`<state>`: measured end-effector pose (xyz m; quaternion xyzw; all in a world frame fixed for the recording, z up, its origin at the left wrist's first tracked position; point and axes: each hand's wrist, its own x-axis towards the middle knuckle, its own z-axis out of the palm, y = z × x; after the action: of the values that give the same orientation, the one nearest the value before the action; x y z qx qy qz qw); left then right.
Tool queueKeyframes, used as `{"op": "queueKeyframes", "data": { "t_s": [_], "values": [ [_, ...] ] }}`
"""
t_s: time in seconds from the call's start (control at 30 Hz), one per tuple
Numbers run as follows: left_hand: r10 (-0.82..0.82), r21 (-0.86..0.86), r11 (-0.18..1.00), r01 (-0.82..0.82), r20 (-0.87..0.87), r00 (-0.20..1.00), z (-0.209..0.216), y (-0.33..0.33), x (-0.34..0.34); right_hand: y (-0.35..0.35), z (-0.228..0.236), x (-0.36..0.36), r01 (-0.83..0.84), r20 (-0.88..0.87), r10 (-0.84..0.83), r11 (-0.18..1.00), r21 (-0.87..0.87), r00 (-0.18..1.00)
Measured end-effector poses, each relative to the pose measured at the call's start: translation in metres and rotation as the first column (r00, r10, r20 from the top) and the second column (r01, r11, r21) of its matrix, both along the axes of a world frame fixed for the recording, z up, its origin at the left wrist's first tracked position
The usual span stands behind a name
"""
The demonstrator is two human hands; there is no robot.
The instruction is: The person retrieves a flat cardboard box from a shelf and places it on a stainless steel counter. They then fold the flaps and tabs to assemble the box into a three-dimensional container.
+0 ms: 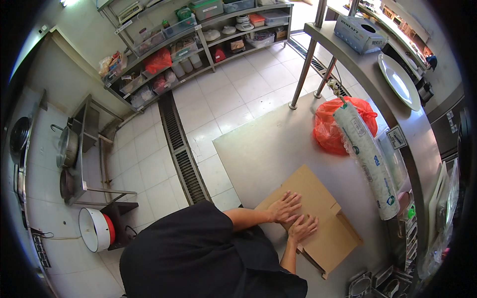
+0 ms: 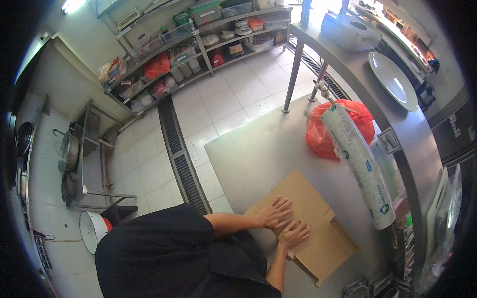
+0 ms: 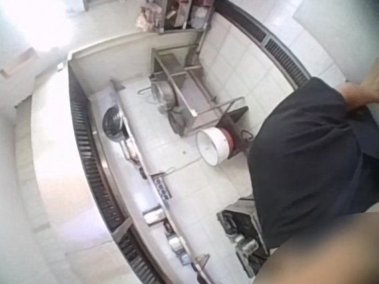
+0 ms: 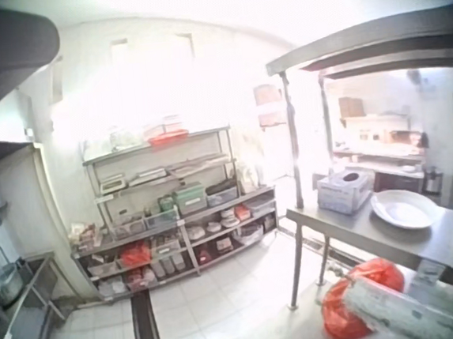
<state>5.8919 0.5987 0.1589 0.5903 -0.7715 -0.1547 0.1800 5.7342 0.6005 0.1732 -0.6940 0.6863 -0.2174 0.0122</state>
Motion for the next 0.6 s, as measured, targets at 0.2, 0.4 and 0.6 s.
{"op": "queueKeyframes", "data": {
  "t_s": [0.2, 0.4, 0.6],
  "values": [
    [-0.002, 0.011, 1.0, 0.003, -0.007, 1.0, 0.0002, 0.0016, 0.0009, 0.0026, -0.0012, 0.0016, 0.013, -0.041, -0.013, 1.0, 0.005, 0.999],
    [-0.017, 0.05, 0.999, 0.017, 0.005, 1.0, 0.0025, 0.0026, 0.0008, 0.0031, -0.0005, 0.0024, 0.021, -0.024, -0.021, 1.0, -0.003, 0.999],
    [-0.024, 0.052, 0.998, 0.025, -0.01, 1.0, -0.0008, 0.0016, 0.0001, 0.002, -0.0029, 0.0016, 0.025, -0.018, -0.025, 1.0, -0.012, 1.0]
  ]
}}
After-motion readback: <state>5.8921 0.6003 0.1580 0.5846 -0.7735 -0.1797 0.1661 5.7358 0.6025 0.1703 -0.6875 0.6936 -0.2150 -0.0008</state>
